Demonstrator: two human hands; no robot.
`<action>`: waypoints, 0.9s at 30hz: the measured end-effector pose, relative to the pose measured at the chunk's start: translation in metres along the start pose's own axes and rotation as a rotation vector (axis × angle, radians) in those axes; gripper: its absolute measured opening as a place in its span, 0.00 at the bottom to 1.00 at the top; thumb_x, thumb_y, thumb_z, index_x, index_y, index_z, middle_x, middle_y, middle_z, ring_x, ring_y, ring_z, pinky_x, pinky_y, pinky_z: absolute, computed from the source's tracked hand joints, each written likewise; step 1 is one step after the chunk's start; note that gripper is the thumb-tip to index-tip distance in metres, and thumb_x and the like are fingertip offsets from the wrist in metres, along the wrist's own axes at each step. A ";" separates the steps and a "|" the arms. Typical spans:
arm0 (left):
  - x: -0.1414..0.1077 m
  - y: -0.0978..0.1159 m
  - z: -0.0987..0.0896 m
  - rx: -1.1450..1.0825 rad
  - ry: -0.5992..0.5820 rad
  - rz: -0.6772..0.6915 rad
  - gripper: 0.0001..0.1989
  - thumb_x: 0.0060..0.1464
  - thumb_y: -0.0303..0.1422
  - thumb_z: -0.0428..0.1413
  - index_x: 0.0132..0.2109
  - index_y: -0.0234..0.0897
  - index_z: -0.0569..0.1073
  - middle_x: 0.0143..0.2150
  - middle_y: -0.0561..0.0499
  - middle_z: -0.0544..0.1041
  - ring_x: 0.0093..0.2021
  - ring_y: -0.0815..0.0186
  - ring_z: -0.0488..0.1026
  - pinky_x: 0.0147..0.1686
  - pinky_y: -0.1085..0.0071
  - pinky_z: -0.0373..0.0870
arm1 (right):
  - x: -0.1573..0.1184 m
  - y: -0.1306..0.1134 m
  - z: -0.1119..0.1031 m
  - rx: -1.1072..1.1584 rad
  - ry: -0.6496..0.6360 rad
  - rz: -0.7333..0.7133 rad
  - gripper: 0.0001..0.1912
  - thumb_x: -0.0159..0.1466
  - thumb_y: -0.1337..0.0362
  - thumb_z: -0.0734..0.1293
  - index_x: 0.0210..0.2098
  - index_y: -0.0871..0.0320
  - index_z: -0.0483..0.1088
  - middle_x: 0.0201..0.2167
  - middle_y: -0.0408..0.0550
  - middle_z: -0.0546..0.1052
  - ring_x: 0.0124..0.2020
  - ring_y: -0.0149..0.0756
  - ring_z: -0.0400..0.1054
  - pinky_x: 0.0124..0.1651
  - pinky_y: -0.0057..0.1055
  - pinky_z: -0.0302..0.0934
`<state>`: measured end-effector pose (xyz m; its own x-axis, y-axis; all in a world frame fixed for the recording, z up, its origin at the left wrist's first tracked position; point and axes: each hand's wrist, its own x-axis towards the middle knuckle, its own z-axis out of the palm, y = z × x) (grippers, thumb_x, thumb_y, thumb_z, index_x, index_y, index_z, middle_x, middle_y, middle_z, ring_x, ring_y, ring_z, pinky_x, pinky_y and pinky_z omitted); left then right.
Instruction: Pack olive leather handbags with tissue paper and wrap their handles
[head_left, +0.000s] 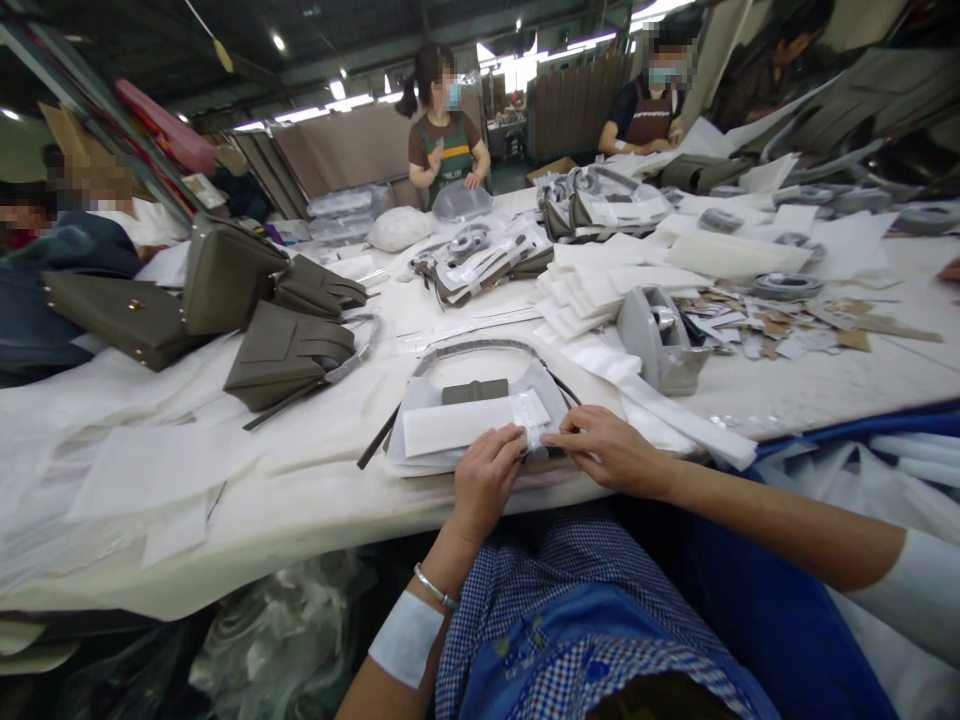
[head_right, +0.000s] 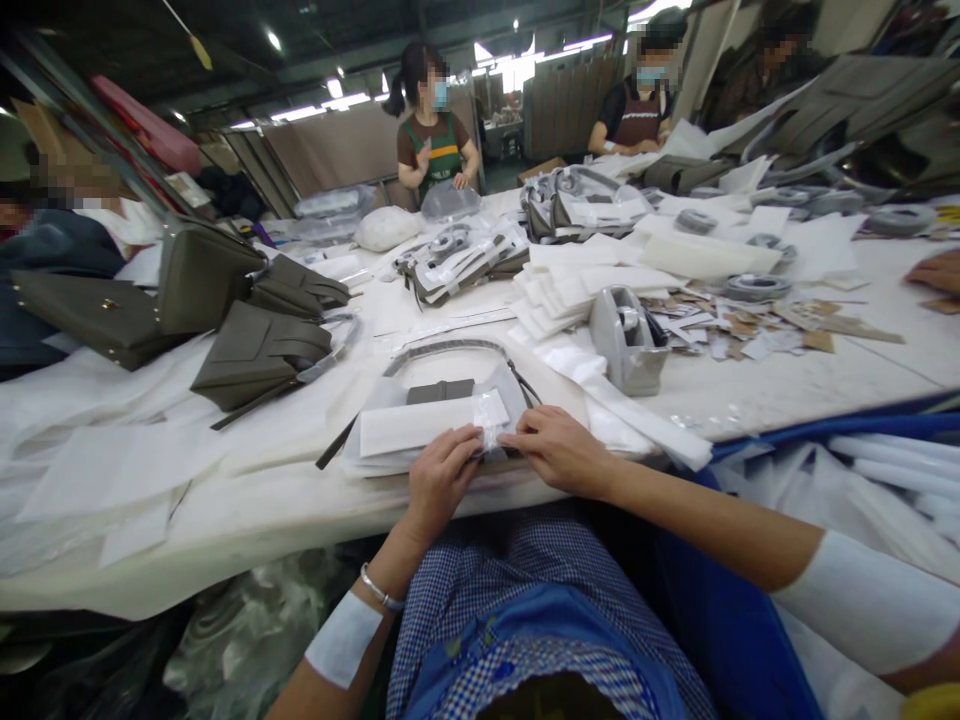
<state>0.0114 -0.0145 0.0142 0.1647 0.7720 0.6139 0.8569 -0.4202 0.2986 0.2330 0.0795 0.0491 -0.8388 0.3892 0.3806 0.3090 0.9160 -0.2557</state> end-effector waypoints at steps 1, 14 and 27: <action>0.000 0.001 0.000 0.003 -0.003 0.001 0.11 0.62 0.27 0.54 0.50 0.42 0.74 0.57 0.49 0.76 0.57 0.61 0.71 0.60 0.57 0.67 | 0.001 -0.001 0.000 0.004 -0.022 0.035 0.19 0.65 0.70 0.62 0.53 0.53 0.74 0.36 0.49 0.73 0.40 0.39 0.66 0.47 0.36 0.60; 0.003 -0.017 -0.012 -0.022 -0.158 0.144 0.16 0.62 0.26 0.54 0.54 0.47 0.75 0.59 0.51 0.74 0.60 0.61 0.69 0.62 0.53 0.65 | 0.001 0.020 0.012 -0.130 0.083 -0.277 0.18 0.69 0.70 0.59 0.52 0.51 0.74 0.31 0.46 0.71 0.35 0.35 0.62 0.49 0.37 0.57; -0.008 -0.037 -0.018 0.192 -0.201 0.448 0.22 0.66 0.25 0.47 0.65 0.39 0.63 0.65 0.47 0.67 0.68 0.60 0.59 0.65 0.54 0.59 | -0.016 0.036 0.000 -0.197 0.034 -0.475 0.16 0.71 0.69 0.58 0.50 0.53 0.74 0.38 0.47 0.76 0.39 0.34 0.67 0.52 0.39 0.62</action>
<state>-0.0303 -0.0133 0.0112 0.6098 0.6206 0.4929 0.7519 -0.6497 -0.1123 0.2572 0.1067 0.0336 -0.8931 -0.0748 0.4436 -0.0217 0.9921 0.1236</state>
